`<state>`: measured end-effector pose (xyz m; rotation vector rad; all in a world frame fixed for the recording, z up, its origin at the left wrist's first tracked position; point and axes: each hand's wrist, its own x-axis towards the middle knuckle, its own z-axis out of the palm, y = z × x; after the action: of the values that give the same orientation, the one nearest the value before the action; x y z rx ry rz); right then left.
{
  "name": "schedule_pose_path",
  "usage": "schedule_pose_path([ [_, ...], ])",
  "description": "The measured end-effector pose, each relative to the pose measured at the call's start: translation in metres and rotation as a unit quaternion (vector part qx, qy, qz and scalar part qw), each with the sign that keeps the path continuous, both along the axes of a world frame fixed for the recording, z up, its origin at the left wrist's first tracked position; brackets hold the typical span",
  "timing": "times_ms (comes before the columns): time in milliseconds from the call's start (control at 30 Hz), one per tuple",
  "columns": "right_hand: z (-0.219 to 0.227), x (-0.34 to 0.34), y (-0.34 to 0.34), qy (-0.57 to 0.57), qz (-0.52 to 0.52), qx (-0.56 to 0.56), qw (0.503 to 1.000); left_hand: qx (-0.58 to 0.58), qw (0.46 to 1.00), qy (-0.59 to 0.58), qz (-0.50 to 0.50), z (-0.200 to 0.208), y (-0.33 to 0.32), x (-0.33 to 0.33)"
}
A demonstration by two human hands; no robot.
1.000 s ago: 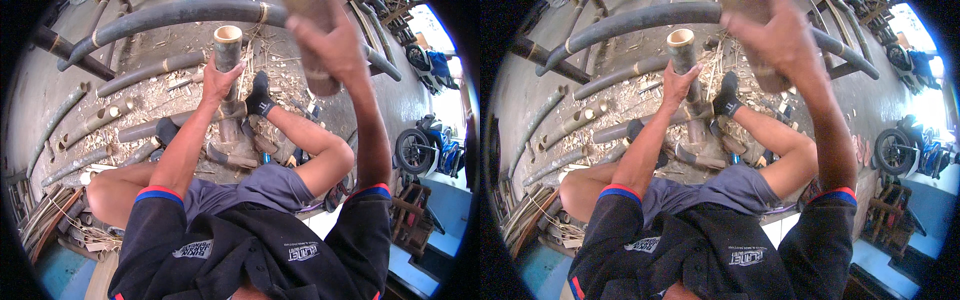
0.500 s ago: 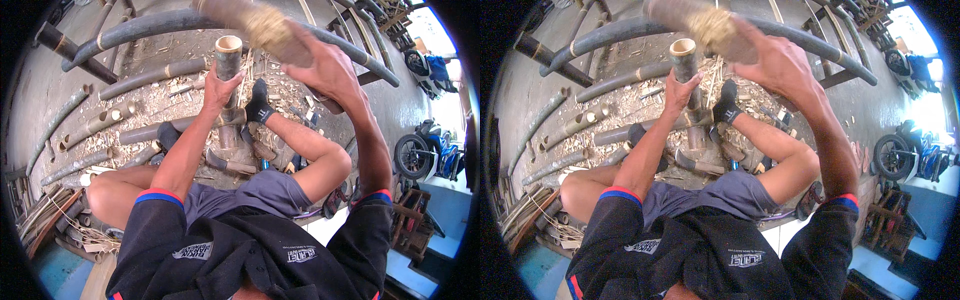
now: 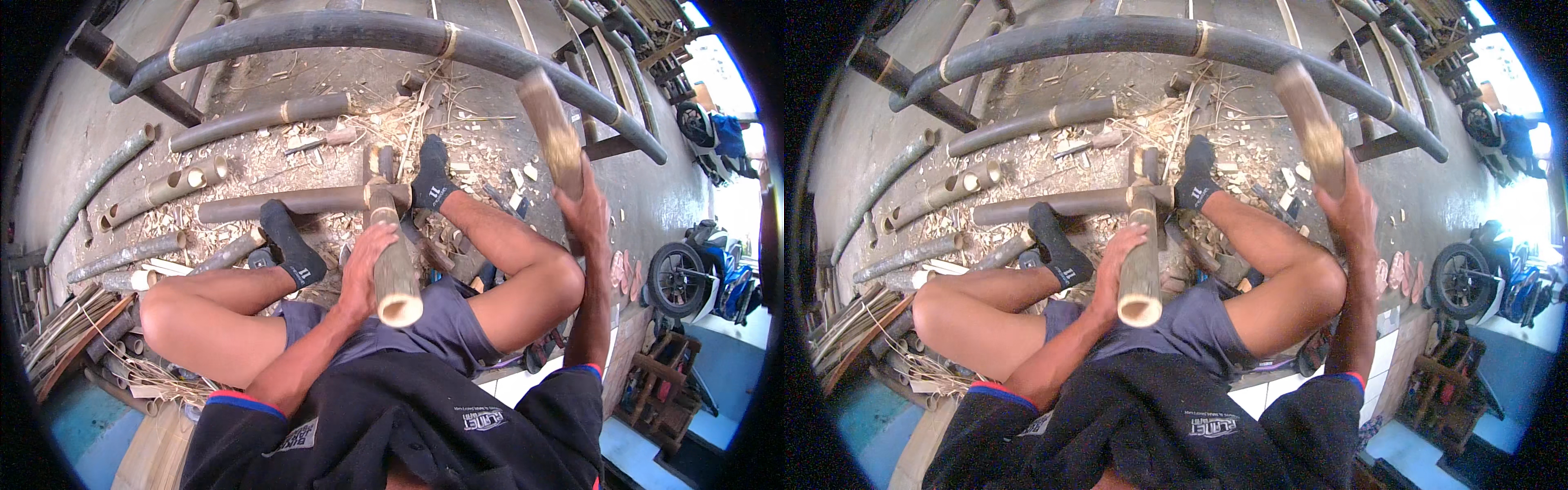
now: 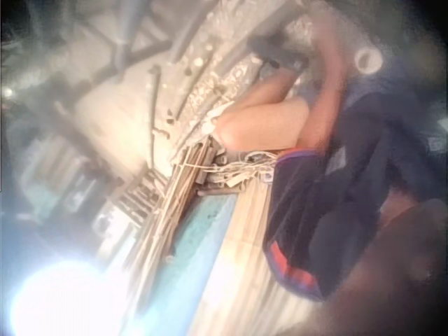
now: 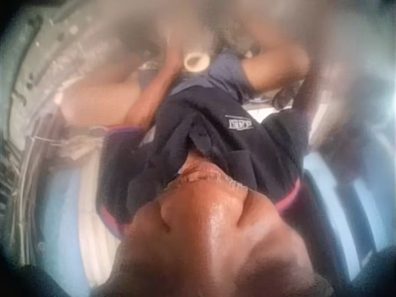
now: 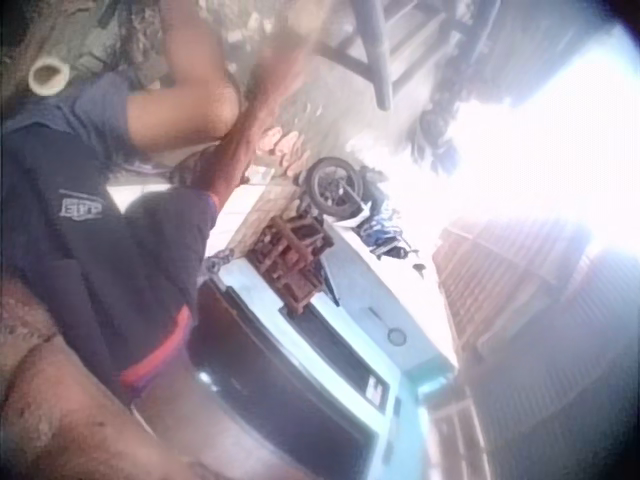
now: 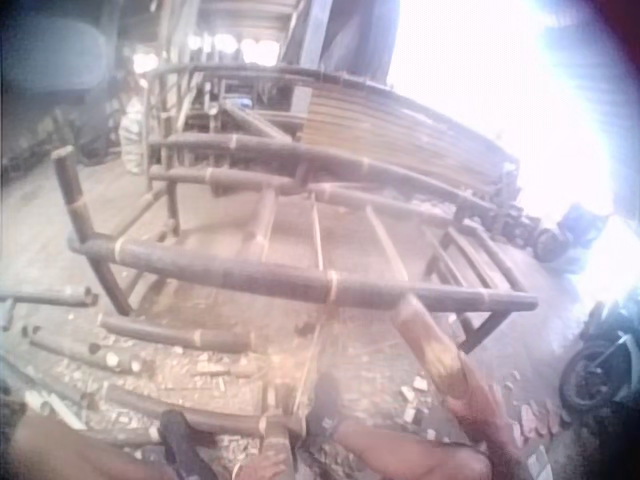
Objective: The person sits on the floor and uses a wooden mallet to repeatedly strike and shape the end of a bamboo segment. They rotate the bamboo and adjust its position frequently to work on different sides.
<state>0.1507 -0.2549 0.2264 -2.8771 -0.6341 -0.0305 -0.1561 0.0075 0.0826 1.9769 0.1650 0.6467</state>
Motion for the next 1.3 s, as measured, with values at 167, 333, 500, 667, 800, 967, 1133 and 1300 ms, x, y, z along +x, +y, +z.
schedule_pose_path([
  [167,-0.100,-0.044,-0.085,0.144,-0.112,0.086,0.979,-0.030,0.995,0.098,-0.012,0.018,0.001,-0.009],
  [333,-0.178,-0.127,-0.126,0.290,-0.226,0.186,0.911,0.007,0.992,0.122,-0.019,0.029,0.019,0.003],
  [500,-0.241,-0.178,-0.115,0.324,-0.340,0.256,0.845,-0.042,0.991,0.128,0.025,0.065,0.040,0.031],
  [667,-0.195,-0.162,-0.154,0.123,-0.403,0.439,0.794,-0.129,0.980,0.152,0.025,0.131,0.039,0.058],
  [800,-0.050,-0.140,-0.100,-0.109,-0.279,0.462,0.835,0.015,0.986,0.162,0.037,0.140,0.039,0.041],
  [967,0.061,-0.189,0.030,-0.135,0.056,0.465,0.873,0.058,0.980,0.187,0.035,0.150,0.030,0.011],
  [1133,-0.003,-0.242,0.127,-0.047,0.260,0.425,0.866,0.092,0.989,0.111,0.028,0.159,0.028,-0.015],
  [1300,-0.035,-0.233,0.161,-0.054,0.241,0.443,0.862,0.282,0.945,-0.020,0.165,0.187,0.070,-0.108],
])
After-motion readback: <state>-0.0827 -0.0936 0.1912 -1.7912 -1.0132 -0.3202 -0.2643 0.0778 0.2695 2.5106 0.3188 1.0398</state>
